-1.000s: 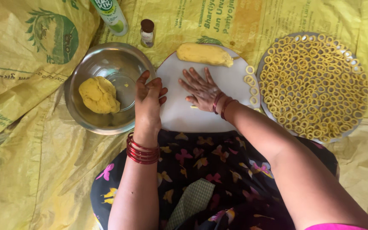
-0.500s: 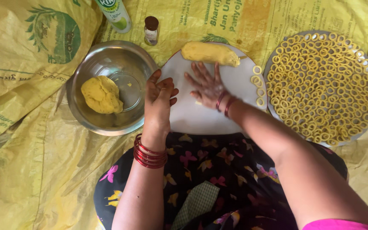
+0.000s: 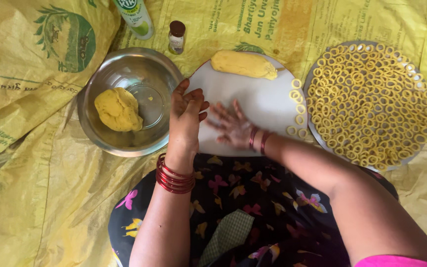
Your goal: The person rolls small pieces of yellow dough into thin ropes on a white board, then shapes them into rings and places them on a large metal tray. The person continues to form and arrange the rings in a circular pattern.
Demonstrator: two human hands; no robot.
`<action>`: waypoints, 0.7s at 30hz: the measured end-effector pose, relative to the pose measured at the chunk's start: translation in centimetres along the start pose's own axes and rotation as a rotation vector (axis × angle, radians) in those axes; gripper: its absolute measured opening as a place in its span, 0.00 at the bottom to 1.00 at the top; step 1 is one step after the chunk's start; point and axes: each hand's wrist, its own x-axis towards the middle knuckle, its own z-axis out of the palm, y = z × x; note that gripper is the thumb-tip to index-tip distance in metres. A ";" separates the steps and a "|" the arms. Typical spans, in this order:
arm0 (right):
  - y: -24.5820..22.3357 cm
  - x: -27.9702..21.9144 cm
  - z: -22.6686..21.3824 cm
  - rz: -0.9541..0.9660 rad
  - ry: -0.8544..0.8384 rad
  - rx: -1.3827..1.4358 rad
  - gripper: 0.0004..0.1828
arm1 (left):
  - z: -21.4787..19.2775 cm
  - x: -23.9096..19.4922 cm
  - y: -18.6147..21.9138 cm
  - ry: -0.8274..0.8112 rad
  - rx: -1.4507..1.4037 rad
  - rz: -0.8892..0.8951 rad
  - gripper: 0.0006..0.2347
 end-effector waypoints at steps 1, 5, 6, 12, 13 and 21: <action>-1.5 -0.6 0.6 -0.017 0.004 0.002 0.40 | 0.0 0.0 0.0 -0.011 -0.008 0.011 0.25; -2.8 -1.2 1.9 -0.011 0.056 0.012 0.39 | 0.0 -0.2 0.0 -0.023 -0.007 0.011 0.25; -2.0 -0.8 1.8 0.009 0.077 0.016 0.39 | -0.1 -0.2 0.0 -0.018 0.001 -0.001 0.25; 8.3 1.6 -2.3 0.216 0.043 -0.060 0.39 | 0.2 -0.4 0.8 0.008 0.012 -0.007 0.25; 9.2 1.6 -3.0 0.227 0.048 -0.087 0.39 | 0.3 -0.4 0.9 0.010 0.016 -0.011 0.25; 7.5 1.9 -4.1 0.266 -0.146 -0.030 0.40 | 0.0 -0.5 0.9 -0.028 0.002 0.024 0.25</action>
